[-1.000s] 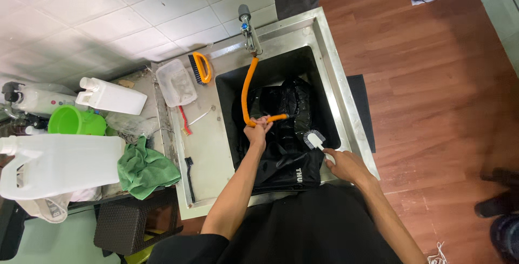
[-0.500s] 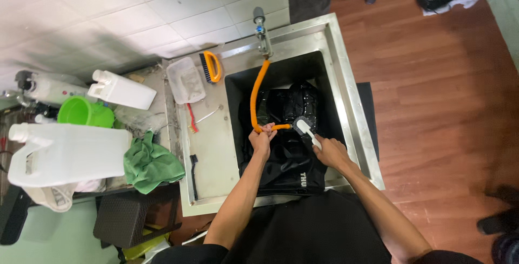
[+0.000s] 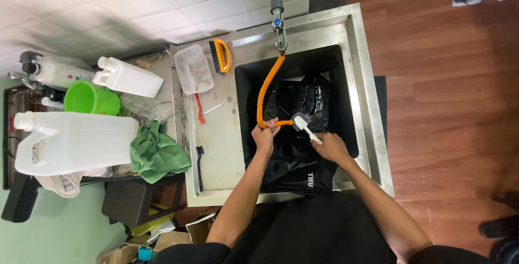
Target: The person scrubs a black bag inside a metal sink using a white brush and water from a faucet, turning the bag over and brushing different sides.
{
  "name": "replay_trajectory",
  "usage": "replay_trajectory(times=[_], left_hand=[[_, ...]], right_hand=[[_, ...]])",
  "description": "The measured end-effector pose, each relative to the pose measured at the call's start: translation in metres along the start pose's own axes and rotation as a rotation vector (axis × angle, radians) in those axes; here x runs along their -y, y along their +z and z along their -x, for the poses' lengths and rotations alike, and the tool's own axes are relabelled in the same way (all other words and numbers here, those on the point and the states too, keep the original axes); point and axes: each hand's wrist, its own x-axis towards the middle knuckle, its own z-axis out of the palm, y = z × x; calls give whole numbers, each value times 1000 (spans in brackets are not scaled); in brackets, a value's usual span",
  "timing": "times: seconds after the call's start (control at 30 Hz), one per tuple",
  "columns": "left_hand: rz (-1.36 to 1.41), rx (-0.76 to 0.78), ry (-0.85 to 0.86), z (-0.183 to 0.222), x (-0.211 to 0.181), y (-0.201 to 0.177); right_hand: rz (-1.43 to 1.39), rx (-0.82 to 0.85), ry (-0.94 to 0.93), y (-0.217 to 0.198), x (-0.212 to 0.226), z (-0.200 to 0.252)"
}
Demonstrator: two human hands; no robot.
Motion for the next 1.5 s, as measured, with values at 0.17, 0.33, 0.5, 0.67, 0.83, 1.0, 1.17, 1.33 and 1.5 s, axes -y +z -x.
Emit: replay_trajectory(times=[0.17, 0.33, 0.5, 0.67, 0.83, 1.0, 1.17, 1.33, 1.5], left_hand=[[-12, -19, -7, -26, 15, -3], [9, -37, -27, -42, 24, 0], [79, 9, -95, -34, 22, 8], [135, 9, -127, -28, 19, 12], [163, 12, -152, -21, 5, 20], [38, 16, -146, -8, 13, 7], [41, 20, -188, 2, 10, 9], [63, 35, -168, -3, 17, 11], [-100, -23, -105, -28, 44, 3]], right_hand=[[-25, 40, 4, 2, -3, 2], [-42, 68, 18, 1, -14, -1], [-228, 28, 29, 25, -33, -36], [-571, -13, 164, 60, -42, -92], [-996, -11, 199, 107, -57, -166], [-1359, 62, 357, 152, -76, -227], [-1329, 76, 369, 154, -72, -211], [-1349, 98, 334, 149, -78, -185], [-1102, 49, 384, 132, -78, -152]])
